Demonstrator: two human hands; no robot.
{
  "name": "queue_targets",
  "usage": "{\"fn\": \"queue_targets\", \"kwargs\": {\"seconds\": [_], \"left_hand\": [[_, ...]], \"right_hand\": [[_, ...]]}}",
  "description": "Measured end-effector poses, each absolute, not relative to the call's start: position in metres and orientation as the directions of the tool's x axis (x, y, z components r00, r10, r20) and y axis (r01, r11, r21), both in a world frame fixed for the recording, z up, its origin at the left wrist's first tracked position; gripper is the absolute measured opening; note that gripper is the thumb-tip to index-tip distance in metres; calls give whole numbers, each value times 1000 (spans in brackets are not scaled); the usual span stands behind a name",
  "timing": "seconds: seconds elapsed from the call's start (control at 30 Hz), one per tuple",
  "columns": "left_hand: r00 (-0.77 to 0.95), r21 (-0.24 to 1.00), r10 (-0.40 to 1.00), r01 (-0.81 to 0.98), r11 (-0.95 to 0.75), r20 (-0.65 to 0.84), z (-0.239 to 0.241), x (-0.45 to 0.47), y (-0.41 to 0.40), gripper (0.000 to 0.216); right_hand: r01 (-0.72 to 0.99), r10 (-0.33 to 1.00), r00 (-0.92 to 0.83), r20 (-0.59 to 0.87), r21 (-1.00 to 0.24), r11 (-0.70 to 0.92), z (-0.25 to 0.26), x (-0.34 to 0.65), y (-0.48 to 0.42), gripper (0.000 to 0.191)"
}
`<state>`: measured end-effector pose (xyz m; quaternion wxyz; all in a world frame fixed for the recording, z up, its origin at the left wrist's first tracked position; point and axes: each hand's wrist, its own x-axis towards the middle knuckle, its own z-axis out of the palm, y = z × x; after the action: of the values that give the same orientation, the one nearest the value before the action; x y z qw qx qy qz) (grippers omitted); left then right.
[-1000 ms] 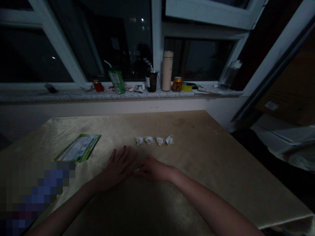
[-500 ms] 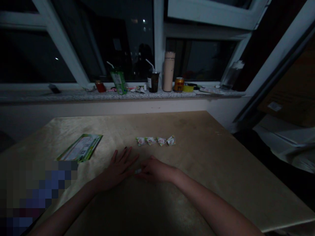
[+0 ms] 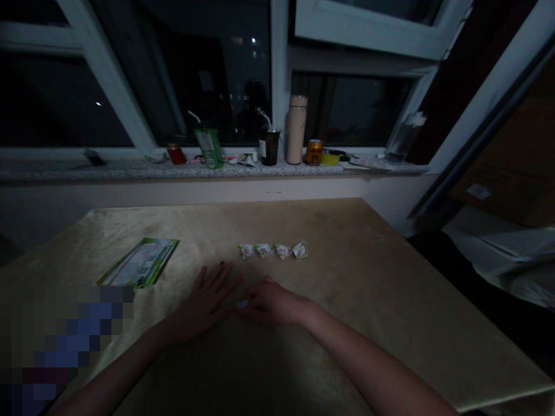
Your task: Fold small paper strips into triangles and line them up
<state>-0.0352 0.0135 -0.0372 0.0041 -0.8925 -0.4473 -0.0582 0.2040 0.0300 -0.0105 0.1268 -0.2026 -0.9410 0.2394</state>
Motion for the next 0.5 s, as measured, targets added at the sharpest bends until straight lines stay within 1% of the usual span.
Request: {"fn": "queue_targets", "kwargs": {"seconds": [0.13, 0.2, 0.27, 0.3, 0.37, 0.43, 0.5], "left_hand": [[580, 55, 810, 809, -585, 88, -35, -32, 12, 55], [579, 51, 812, 811, -583, 80, -34, -32, 13, 54], [584, 44, 808, 807, -588, 78, -34, -32, 13, 55], [589, 41, 804, 804, -593, 82, -34, -33, 13, 55], [600, 34, 794, 795, -605, 99, -35, -34, 13, 55], [607, 26, 786, 789, -614, 116, -36, -34, 13, 54], [615, 18, 777, 782, -622, 135, -36, -34, 12, 54]], "right_hand": [[329, 460, -879, 127, -537, 777, -10, 204, 30, 40], [300, 464, -878, 117, -620, 725, -13, 206, 34, 41], [235, 475, -871, 123, -745, 625, -16, 209, 40, 42], [199, 494, -859, 136, -801, 565, -17, 211, 44, 42], [162, 570, -802, 178, -854, 495, -17, 214, 49, 41], [212, 623, -757, 196, -829, 518, -13, 217, 52, 34], [334, 648, -737, 194, -729, 598, -9, 220, 52, 31]]}}
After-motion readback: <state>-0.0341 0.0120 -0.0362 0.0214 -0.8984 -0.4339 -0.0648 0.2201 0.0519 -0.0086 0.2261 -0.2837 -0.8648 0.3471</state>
